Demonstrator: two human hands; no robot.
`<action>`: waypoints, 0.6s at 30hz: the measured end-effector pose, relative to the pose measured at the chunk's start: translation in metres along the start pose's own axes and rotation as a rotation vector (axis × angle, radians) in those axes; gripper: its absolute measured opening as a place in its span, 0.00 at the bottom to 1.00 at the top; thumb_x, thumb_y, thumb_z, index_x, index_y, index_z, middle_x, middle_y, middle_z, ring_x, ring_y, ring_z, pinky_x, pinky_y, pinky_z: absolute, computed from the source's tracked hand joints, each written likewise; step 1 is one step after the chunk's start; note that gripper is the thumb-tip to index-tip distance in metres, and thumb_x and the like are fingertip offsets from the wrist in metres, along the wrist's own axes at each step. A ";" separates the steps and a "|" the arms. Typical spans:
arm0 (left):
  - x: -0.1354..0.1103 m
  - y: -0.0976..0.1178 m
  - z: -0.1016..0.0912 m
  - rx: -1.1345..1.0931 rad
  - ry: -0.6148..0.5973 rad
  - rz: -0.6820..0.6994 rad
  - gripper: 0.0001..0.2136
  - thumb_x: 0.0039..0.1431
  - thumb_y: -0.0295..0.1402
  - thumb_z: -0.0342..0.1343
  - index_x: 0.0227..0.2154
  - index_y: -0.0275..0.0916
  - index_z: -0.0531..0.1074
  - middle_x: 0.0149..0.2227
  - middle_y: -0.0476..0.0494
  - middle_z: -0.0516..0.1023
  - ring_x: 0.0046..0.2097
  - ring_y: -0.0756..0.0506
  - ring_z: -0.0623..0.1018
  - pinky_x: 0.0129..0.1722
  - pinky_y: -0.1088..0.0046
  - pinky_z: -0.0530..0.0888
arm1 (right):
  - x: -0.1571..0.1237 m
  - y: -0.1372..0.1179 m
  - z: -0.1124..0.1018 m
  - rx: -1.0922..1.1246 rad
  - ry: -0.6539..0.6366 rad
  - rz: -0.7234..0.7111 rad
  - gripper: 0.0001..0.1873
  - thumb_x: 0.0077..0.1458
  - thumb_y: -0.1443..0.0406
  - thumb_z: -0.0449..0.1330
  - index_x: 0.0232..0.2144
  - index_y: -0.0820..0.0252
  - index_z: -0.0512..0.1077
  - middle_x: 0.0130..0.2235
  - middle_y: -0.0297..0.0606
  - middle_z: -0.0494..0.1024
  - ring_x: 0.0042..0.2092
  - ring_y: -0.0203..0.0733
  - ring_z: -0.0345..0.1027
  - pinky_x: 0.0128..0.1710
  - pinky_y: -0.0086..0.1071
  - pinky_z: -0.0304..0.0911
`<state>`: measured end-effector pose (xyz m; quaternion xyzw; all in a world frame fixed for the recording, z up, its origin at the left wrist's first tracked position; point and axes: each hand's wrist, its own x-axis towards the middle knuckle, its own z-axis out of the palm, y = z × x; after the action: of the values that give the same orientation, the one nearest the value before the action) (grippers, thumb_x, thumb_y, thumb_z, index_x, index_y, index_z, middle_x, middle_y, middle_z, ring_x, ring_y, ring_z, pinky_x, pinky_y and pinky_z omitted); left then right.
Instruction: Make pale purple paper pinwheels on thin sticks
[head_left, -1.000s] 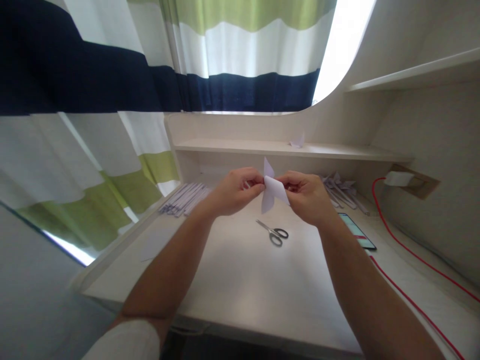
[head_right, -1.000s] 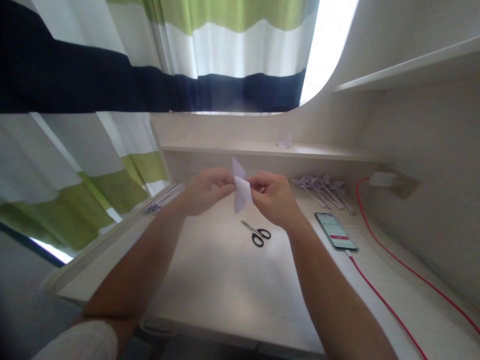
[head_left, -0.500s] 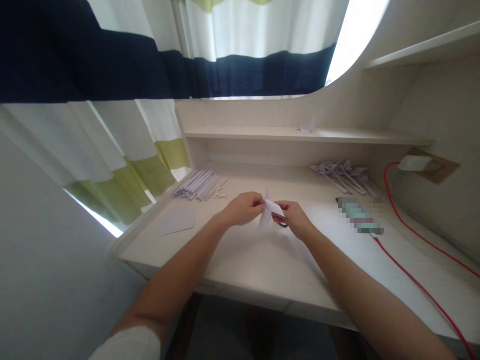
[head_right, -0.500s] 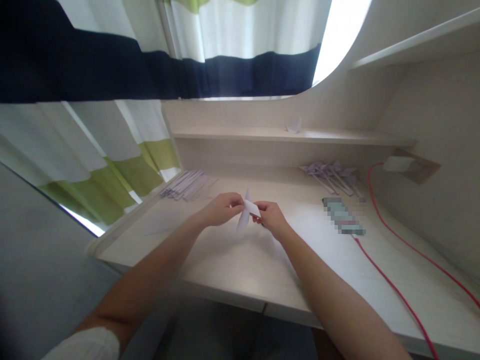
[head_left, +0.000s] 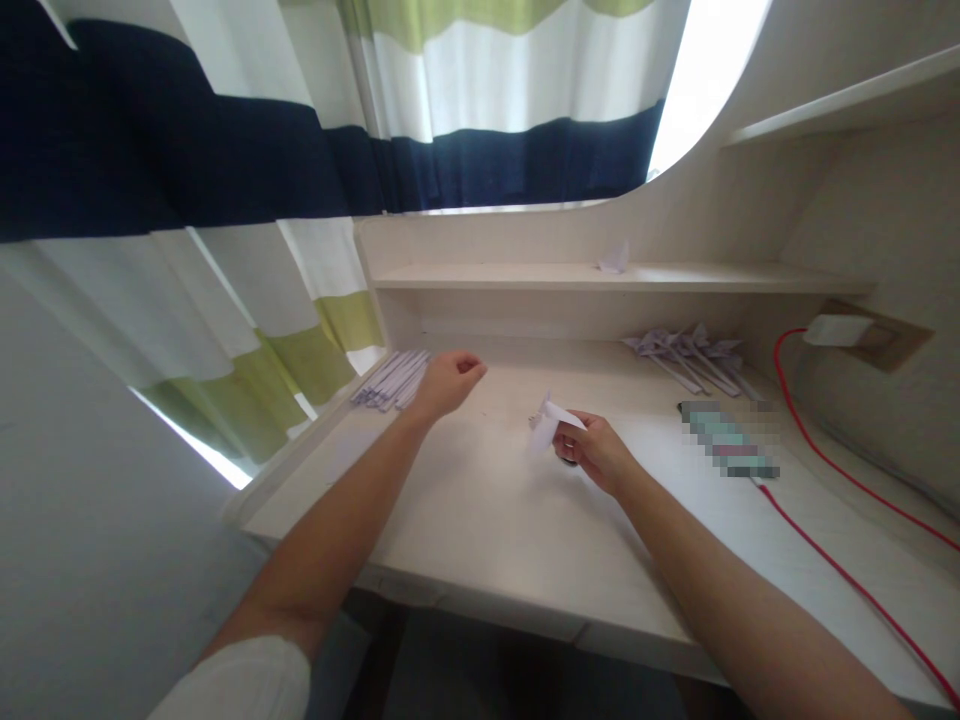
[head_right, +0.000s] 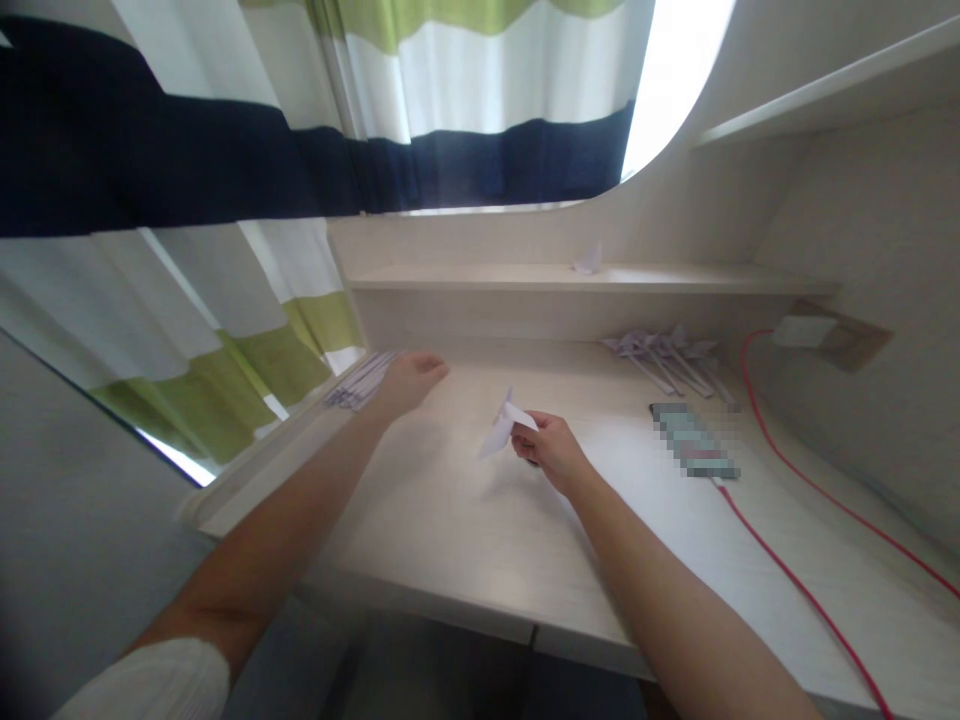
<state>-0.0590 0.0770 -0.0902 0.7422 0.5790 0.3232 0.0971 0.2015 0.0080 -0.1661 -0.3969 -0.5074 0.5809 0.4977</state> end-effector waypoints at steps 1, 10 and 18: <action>0.009 -0.018 -0.004 0.056 0.021 -0.070 0.15 0.69 0.39 0.55 0.47 0.38 0.83 0.47 0.38 0.86 0.49 0.40 0.83 0.49 0.67 0.76 | 0.001 0.000 -0.001 0.007 0.004 -0.003 0.16 0.44 0.56 0.74 0.25 0.59 0.73 0.21 0.30 0.65 0.25 0.35 0.52 0.27 0.34 0.45; 0.035 -0.134 -0.003 0.482 -0.115 -0.389 0.19 0.70 0.40 0.61 0.59 0.38 0.73 0.58 0.36 0.76 0.55 0.39 0.80 0.53 0.53 0.80 | 0.000 -0.002 -0.001 0.014 0.011 0.014 0.14 0.44 0.58 0.74 0.27 0.61 0.77 0.22 0.31 0.67 0.25 0.34 0.52 0.27 0.34 0.43; 0.060 -0.146 0.018 0.624 -0.207 -0.317 0.19 0.70 0.40 0.61 0.59 0.37 0.73 0.59 0.36 0.76 0.55 0.38 0.80 0.53 0.53 0.80 | -0.001 -0.001 -0.001 -0.027 0.032 0.029 0.15 0.44 0.57 0.73 0.25 0.62 0.76 0.21 0.32 0.68 0.24 0.34 0.53 0.28 0.35 0.42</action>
<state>-0.1570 0.1816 -0.1578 0.6660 0.7447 0.0351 -0.0272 0.2026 0.0072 -0.1652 -0.4201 -0.5012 0.5749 0.4917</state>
